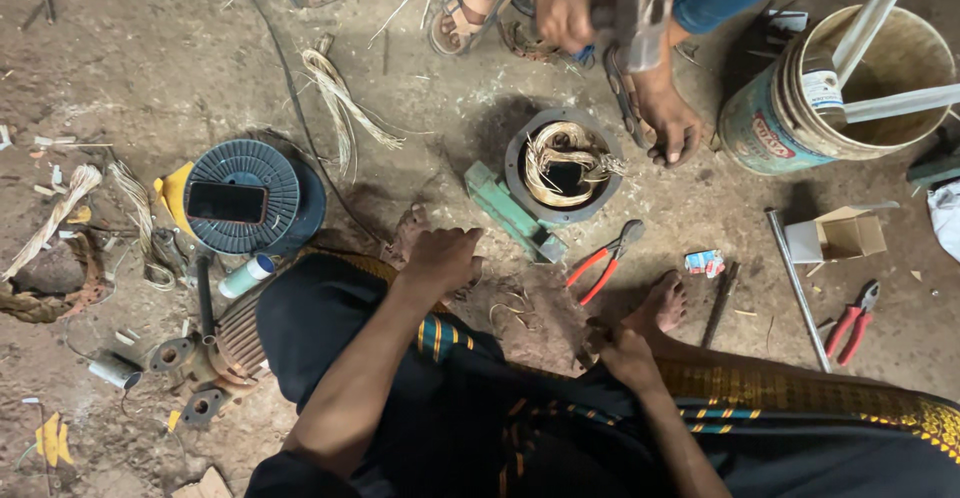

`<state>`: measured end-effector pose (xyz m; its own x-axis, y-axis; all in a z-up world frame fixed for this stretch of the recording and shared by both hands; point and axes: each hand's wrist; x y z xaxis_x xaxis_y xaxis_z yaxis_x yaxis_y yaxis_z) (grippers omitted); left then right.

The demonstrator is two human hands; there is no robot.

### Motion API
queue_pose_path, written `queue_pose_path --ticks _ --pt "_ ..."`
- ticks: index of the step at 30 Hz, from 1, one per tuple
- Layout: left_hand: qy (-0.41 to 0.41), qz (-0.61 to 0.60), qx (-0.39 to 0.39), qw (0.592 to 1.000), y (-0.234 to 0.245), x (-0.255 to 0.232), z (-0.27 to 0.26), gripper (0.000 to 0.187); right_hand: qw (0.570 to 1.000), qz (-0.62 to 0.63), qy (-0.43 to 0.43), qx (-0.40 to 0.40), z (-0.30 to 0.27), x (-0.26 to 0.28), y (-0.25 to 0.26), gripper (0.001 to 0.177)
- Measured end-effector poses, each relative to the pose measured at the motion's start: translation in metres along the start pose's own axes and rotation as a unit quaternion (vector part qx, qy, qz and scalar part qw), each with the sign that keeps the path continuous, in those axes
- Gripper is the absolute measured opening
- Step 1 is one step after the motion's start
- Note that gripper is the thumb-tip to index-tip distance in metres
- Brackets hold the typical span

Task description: The person uses pliers to pull and adjust copper wires inside a motor stator while sitting on the floor. Another person assists by holding the stator and using a hammer to tap the wires into place.

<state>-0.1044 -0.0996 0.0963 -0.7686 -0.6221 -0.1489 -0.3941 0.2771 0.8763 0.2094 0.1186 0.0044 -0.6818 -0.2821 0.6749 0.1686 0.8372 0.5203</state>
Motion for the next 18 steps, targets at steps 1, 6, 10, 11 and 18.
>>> queue_pose_path --ticks 1,6,10,11,18 --pt "-0.003 -0.006 -0.010 1.000 -0.002 0.001 0.000 0.055 1.000 0.000 0.006 0.003 0.000 0.000 0.000 0.046" --pt "-0.001 -0.006 -0.007 1.000 -0.008 0.007 0.003 0.054 0.999 0.012 -0.033 0.007 -0.001 0.012 0.000 0.046" --pt "-0.029 -0.013 -0.025 0.999 0.005 -0.001 -0.004 0.054 0.993 0.070 0.037 -0.091 -0.010 0.065 0.014 0.044" --pt "-0.031 -0.096 -0.025 0.995 0.016 -0.006 -0.003 0.054 0.967 0.113 0.100 -0.206 -0.003 0.089 0.025 0.052" --pt "0.044 -0.428 -0.280 0.858 0.058 -0.056 0.011 0.048 0.781 0.013 0.394 -0.485 0.064 0.228 0.145 0.085"
Point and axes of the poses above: each hand's wrist, its own z-axis towards the middle knuckle, its own y-axis out of the back of the hand, x = y × z, and after that the axes turned 12 degrees about z, right-handed
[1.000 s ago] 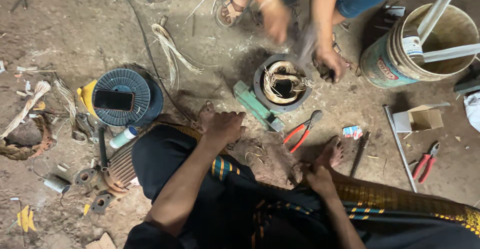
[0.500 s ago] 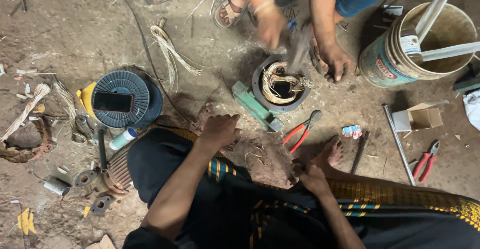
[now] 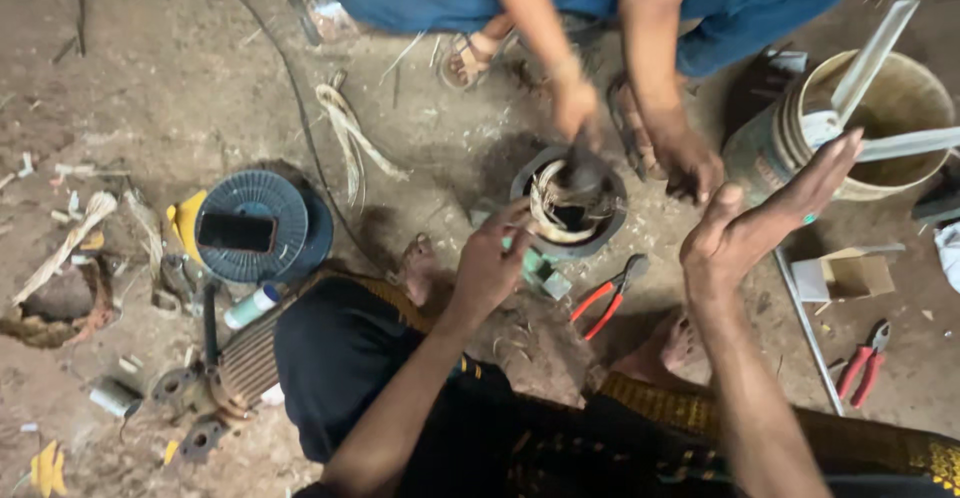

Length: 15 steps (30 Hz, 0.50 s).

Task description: The person uses pliers to pull and adjust copper wires inside a motor stator while sitting on the floor. Another person assists by holding the stator and using a hammer to tap the wires into place.

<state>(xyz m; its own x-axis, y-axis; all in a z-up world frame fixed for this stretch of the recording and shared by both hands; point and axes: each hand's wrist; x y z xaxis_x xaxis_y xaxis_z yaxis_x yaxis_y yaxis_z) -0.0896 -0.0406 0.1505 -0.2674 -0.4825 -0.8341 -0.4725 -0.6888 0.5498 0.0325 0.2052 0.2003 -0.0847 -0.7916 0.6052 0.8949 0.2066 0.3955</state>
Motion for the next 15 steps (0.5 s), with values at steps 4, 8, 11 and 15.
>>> queue_pose_path --ticks 4,8,11,15 --pt "0.050 -0.221 -0.128 0.966 -0.021 0.019 0.018 0.046 0.991 -0.053 0.093 0.076 0.026 -0.022 -0.014 0.078" --pt "0.067 -0.208 -0.155 0.963 -0.061 0.043 0.012 0.047 0.971 -0.118 0.110 0.179 0.017 -0.038 -0.046 0.075" --pt "0.164 -0.368 -0.097 0.910 -0.076 0.057 0.011 0.052 0.986 -0.046 0.065 0.144 0.018 -0.040 -0.072 0.067" --pt "0.236 -0.418 -0.086 0.873 -0.074 0.068 0.019 0.054 0.990 0.071 -0.009 0.122 0.026 -0.035 -0.104 0.060"
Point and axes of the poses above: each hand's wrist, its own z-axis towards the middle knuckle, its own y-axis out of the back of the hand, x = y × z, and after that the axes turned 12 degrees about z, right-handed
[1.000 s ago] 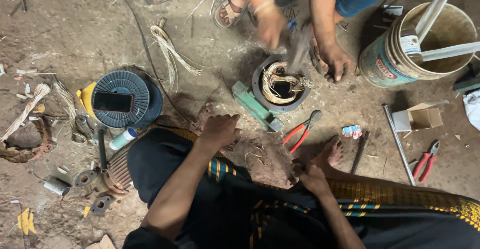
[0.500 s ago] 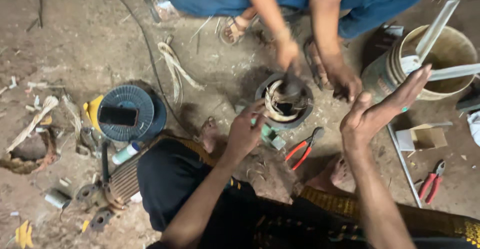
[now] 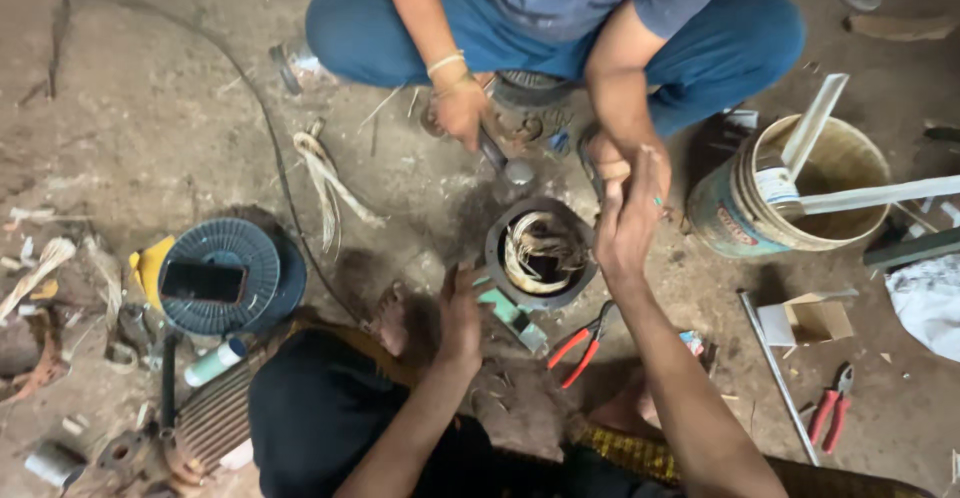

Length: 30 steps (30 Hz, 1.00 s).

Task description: The person uses pliers to pull and adjust copper wires inside a motor stator while sitting on the floor. Another person assists by holding the stator and using a hammer to tap the wires into place.

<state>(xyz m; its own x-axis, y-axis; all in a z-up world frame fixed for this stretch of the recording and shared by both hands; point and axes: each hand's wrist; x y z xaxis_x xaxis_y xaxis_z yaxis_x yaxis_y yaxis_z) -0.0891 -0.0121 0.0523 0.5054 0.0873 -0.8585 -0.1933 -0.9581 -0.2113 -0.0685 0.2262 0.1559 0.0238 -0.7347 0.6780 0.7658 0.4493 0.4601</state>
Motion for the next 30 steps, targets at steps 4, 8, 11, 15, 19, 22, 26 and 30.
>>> queue_pose_path --ticks 4,8,11,15,19,22,26,30 --pt "0.000 -0.044 0.004 0.999 -0.007 -0.012 0.000 0.053 0.989 0.027 -0.142 0.041 0.002 -0.002 -0.021 0.053" --pt "0.047 0.012 0.030 0.998 -0.013 -0.020 -0.022 0.048 0.947 -0.166 -0.128 0.245 -0.018 -0.015 -0.025 0.039" --pt "0.058 0.046 0.025 0.997 -0.030 -0.013 -0.038 0.044 0.903 -0.220 -0.099 0.356 -0.040 -0.029 -0.031 0.041" --pt "-0.210 0.361 -0.141 0.898 -0.050 -0.004 -0.040 0.039 0.875 -0.258 -0.012 0.410 -0.059 -0.053 -0.052 0.040" --pt "-0.273 0.454 -0.316 0.787 -0.053 -0.015 -0.014 0.051 0.814 -0.331 0.041 0.476 -0.057 -0.076 -0.071 0.047" --pt "-0.227 0.535 -0.321 0.748 -0.050 -0.030 0.025 0.046 0.746 -0.352 0.040 0.563 -0.049 -0.085 -0.082 0.039" --pt "-0.171 0.614 -0.131 0.759 -0.038 -0.034 0.087 0.039 0.716 -0.315 -0.043 0.622 -0.035 -0.086 -0.088 0.026" --pt "-0.353 0.670 -0.174 0.629 -0.039 -0.004 0.100 0.036 0.696 -0.297 -0.006 0.654 -0.028 -0.084 -0.094 0.022"
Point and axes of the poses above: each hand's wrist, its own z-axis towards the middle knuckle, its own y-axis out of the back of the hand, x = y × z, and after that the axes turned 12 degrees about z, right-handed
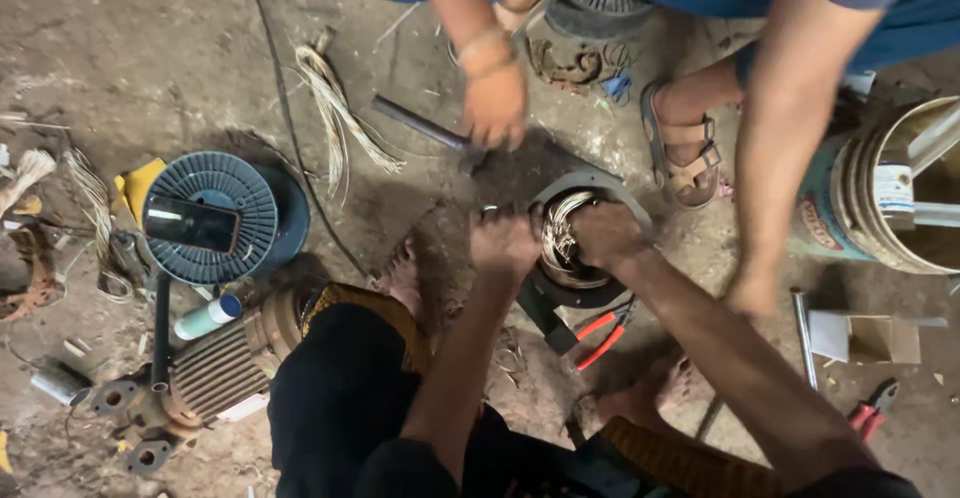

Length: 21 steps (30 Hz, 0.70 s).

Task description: The person uses pliers to pull and adjust copper wires inside a motor stator while sitting on the floor. Another person assists by holding the stator and using a hammer to tap the wires into place.

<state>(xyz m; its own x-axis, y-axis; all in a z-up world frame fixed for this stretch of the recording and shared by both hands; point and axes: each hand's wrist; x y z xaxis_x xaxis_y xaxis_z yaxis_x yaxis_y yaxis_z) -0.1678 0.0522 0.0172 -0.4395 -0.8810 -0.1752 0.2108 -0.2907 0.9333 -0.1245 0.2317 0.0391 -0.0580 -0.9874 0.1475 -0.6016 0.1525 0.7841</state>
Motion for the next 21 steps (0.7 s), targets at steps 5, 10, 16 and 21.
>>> queue_pose_path --ticks 5,10,16,21 --pt "0.001 -0.002 0.000 1.000 -0.006 -0.004 -0.010 0.032 0.992 0.093 -0.047 -0.077 -0.004 -0.002 -0.012 0.026" --pt "0.016 -0.013 0.019 1.000 -0.001 -0.005 -0.001 0.031 0.981 0.151 -0.030 -0.119 -0.006 -0.018 -0.024 0.035" --pt "0.020 -0.018 0.052 0.998 0.006 -0.006 0.002 0.034 0.941 0.297 -0.060 -0.148 -0.014 -0.018 -0.027 0.046" --pt "0.037 -0.020 0.122 0.992 0.004 -0.007 0.006 0.035 0.948 0.278 -0.121 -0.096 -0.017 -0.024 -0.021 0.061"
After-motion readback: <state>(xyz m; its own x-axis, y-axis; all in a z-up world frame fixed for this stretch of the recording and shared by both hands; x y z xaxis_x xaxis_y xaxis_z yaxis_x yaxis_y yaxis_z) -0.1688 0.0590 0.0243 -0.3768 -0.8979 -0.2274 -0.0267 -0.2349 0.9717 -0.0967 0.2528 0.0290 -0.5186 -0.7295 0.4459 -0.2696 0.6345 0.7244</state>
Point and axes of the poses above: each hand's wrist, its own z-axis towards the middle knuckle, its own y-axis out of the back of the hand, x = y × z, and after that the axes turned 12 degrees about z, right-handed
